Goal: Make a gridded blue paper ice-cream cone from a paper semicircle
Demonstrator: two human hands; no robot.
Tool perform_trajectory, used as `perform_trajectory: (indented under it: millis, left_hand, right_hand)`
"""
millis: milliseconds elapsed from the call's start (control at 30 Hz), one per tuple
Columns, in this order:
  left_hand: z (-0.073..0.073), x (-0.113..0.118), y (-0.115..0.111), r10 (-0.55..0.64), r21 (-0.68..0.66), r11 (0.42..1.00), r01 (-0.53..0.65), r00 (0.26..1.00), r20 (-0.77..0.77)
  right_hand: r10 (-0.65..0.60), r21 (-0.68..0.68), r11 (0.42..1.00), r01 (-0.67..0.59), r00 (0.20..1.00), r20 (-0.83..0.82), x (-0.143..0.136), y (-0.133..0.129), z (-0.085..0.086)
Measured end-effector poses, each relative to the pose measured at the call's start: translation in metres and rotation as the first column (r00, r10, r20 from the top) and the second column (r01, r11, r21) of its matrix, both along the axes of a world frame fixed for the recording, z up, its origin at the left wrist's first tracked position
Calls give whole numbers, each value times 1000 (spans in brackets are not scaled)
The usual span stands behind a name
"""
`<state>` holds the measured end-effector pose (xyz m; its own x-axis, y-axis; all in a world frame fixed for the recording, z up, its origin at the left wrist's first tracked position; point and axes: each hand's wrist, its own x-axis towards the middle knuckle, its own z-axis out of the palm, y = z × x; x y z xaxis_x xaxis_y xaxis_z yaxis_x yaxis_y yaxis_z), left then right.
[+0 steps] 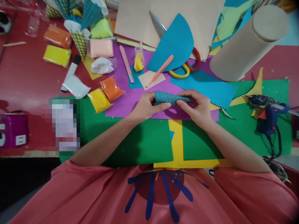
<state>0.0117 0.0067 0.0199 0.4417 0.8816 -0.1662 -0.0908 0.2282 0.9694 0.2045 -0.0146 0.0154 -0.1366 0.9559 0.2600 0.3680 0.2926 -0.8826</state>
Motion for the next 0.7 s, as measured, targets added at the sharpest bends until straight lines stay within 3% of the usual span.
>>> perform_trajectory:
  millis: [267, 467, 700]
  left_hand:
    - [-1, 1, 1, 64, -12, 998, -65, 998, -9]
    - [-3, 1, 1, 132, -10, 991, -133, 990, -57]
    - [1, 2, -1, 91, 127, 989, -78, 991, -94]
  right_hand:
    - [-80, -106, 992, 62, 982, -174, 3, 5, -3]
    - [-208, -102, 977, 189, 950, -235, 6, 9, -3]
    - [14, -66, 998, -18, 998, -57, 0, 3, -1]
